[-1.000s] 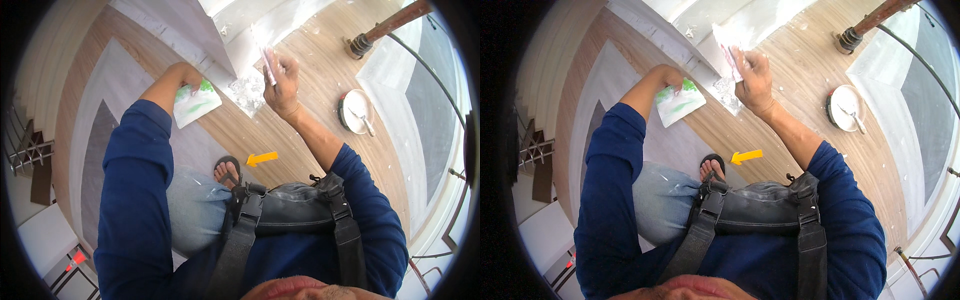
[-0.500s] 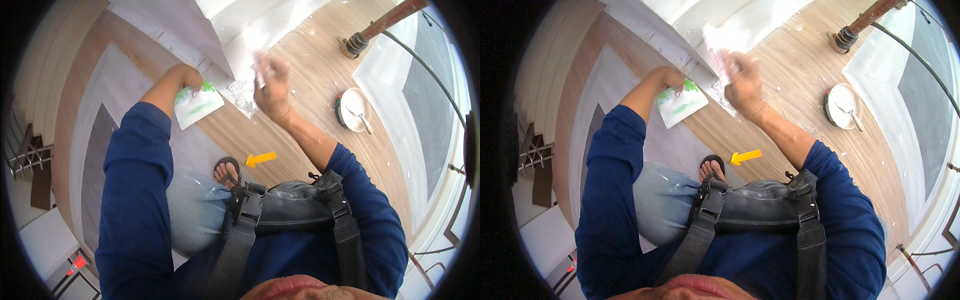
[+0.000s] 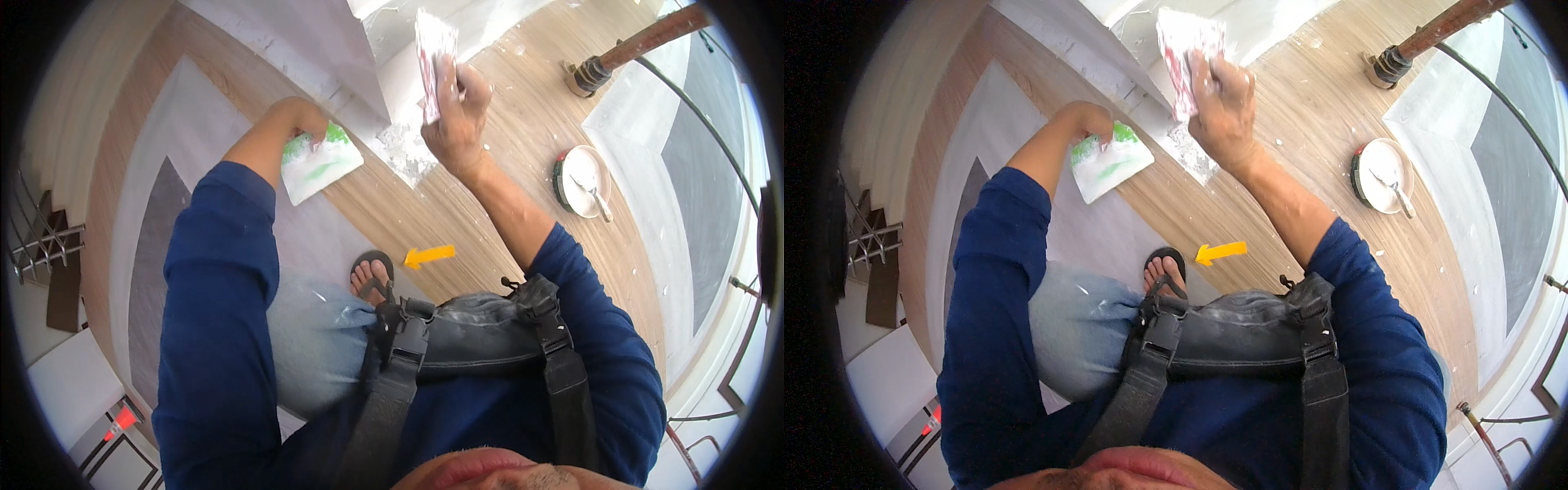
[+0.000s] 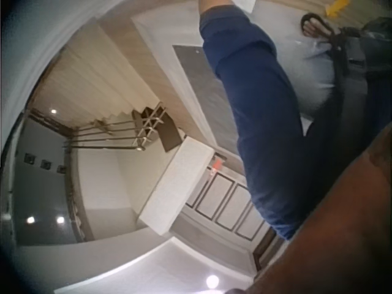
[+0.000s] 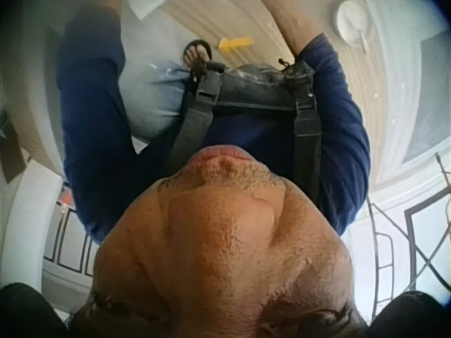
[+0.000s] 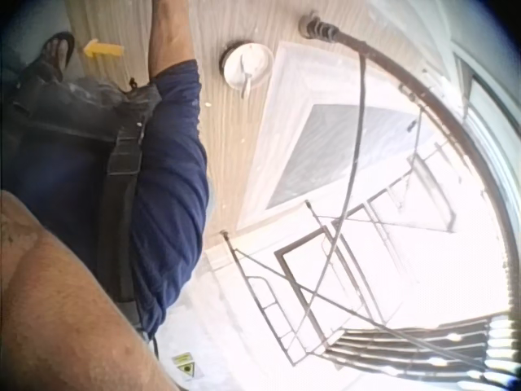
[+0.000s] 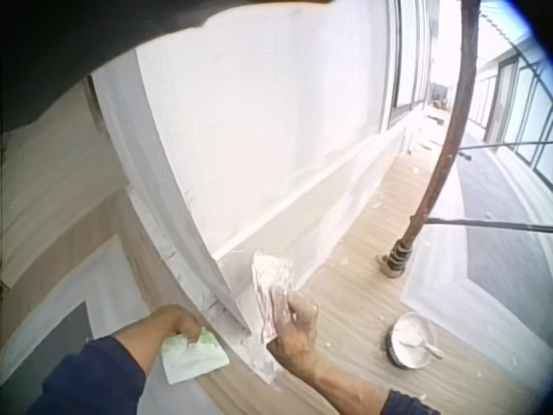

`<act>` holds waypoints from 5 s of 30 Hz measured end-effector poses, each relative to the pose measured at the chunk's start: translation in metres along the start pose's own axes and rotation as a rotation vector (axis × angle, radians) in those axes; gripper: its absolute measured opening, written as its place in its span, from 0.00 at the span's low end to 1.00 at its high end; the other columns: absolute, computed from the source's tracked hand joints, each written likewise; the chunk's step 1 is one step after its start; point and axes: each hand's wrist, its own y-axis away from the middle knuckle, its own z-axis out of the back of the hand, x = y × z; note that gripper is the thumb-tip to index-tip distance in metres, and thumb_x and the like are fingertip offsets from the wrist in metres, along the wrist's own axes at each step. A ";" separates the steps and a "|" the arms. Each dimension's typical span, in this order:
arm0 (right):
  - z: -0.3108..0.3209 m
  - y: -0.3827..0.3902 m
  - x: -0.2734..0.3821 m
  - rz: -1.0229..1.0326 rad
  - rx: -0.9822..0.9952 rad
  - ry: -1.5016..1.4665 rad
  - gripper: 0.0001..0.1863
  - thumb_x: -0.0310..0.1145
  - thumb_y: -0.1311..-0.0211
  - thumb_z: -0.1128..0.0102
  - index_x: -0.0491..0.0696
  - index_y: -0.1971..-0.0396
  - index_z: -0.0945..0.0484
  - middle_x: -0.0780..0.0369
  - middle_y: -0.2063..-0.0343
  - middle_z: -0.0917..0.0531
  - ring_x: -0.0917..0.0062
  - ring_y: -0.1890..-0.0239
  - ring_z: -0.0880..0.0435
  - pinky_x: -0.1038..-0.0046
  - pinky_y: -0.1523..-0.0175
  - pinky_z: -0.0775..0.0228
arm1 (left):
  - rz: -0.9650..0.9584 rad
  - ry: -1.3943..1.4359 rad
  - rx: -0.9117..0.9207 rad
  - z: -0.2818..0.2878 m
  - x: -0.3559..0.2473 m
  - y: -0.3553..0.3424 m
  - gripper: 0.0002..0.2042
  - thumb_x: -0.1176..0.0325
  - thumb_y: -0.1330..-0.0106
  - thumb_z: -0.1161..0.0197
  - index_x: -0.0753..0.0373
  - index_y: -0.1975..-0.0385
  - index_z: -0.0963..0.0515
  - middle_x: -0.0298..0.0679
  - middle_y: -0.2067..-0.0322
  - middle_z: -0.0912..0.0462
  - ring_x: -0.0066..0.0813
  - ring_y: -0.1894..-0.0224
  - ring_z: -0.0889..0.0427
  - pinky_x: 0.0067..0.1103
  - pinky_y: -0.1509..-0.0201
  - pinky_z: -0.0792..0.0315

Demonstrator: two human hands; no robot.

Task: The person applies white plaster to a curved wall section using a trowel and a hawk. They repeatedly scoop plaster from a container and smooth it onto the surface.

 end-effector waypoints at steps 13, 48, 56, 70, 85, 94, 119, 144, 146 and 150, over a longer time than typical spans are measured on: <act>0.024 0.031 -0.008 0.071 0.283 -0.128 0.34 0.17 0.50 0.40 0.46 0.37 0.26 0.57 0.48 0.30 0.67 0.52 0.27 0.64 0.43 0.31 | 0.015 0.107 0.049 0.001 -0.006 0.002 0.21 0.80 0.53 0.37 0.70 0.54 0.22 0.54 0.53 0.18 0.47 0.51 0.19 0.36 0.49 0.26; -0.012 -0.009 -0.024 -0.067 -0.080 -0.119 0.37 0.10 0.54 0.40 0.50 0.39 0.25 0.58 0.47 0.31 0.65 0.53 0.31 0.68 0.49 0.30 | -0.039 0.009 0.010 0.006 -0.010 -0.010 0.22 0.80 0.49 0.40 0.73 0.50 0.23 0.55 0.51 0.19 0.45 0.50 0.19 0.34 0.43 0.27; 0.016 0.052 0.005 -0.007 0.345 -0.198 0.34 0.18 0.49 0.38 0.55 0.39 0.23 0.59 0.47 0.30 0.67 0.51 0.28 0.68 0.47 0.29 | -0.091 0.041 0.035 0.003 -0.012 0.014 0.22 0.78 0.50 0.37 0.73 0.51 0.22 0.56 0.51 0.19 0.45 0.51 0.18 0.33 0.46 0.26; 0.044 0.021 -0.032 0.278 0.520 -0.056 0.33 0.19 0.43 0.41 0.63 0.37 0.24 0.64 0.48 0.27 0.71 0.53 0.26 0.69 0.48 0.29 | -0.010 0.105 0.119 0.003 -0.006 -0.005 0.22 0.81 0.48 0.40 0.71 0.50 0.23 0.59 0.50 0.19 0.49 0.48 0.18 0.37 0.43 0.25; -0.008 0.003 -0.001 0.012 0.203 -0.096 0.32 0.14 0.50 0.40 0.47 0.41 0.24 0.56 0.47 0.30 0.63 0.49 0.29 0.63 0.44 0.29 | -0.040 0.032 0.047 0.002 -0.015 -0.021 0.21 0.81 0.50 0.39 0.73 0.52 0.22 0.54 0.52 0.17 0.46 0.51 0.18 0.35 0.45 0.26; 0.003 -0.006 -0.017 0.025 0.009 -0.111 0.33 0.14 0.53 0.38 0.48 0.42 0.23 0.58 0.48 0.30 0.63 0.51 0.30 0.67 0.45 0.29 | -0.052 0.036 0.074 0.005 -0.018 -0.004 0.19 0.80 0.49 0.40 0.72 0.54 0.22 0.52 0.53 0.17 0.42 0.52 0.17 0.32 0.49 0.25; 0.013 0.034 -0.056 -0.189 0.123 -0.065 0.36 0.16 0.49 0.35 0.49 0.36 0.27 0.57 0.44 0.32 0.64 0.51 0.31 0.67 0.47 0.30 | -0.026 0.057 0.074 -0.002 -0.016 0.004 0.21 0.79 0.50 0.38 0.72 0.52 0.23 0.56 0.52 0.18 0.46 0.51 0.18 0.36 0.46 0.25; 0.075 -0.083 0.021 0.483 0.331 0.171 0.30 0.38 0.44 0.38 0.64 0.37 0.23 0.70 0.47 0.25 0.77 0.52 0.26 0.73 0.56 0.33 | -0.059 -0.005 0.135 0.008 -0.006 -0.019 0.25 0.69 0.50 0.34 0.68 0.48 0.20 0.59 0.48 0.18 0.49 0.52 0.16 0.39 0.48 0.25; 0.075 -0.074 0.014 0.477 0.474 0.237 0.30 0.37 0.42 0.39 0.62 0.36 0.24 0.68 0.45 0.25 0.76 0.51 0.26 0.73 0.55 0.33 | -0.095 -0.063 0.034 0.007 -0.016 -0.001 0.25 0.68 0.49 0.35 0.69 0.48 0.21 0.60 0.49 0.18 0.49 0.52 0.16 0.39 0.49 0.25; 0.088 -0.028 -0.011 0.384 0.753 0.214 0.30 0.33 0.41 0.38 0.60 0.36 0.25 0.63 0.44 0.26 0.72 0.50 0.26 0.70 0.51 0.30 | -0.037 -0.045 0.034 0.006 -0.035 0.036 0.22 0.78 0.46 0.39 0.74 0.48 0.25 0.60 0.49 0.20 0.48 0.49 0.18 0.37 0.45 0.25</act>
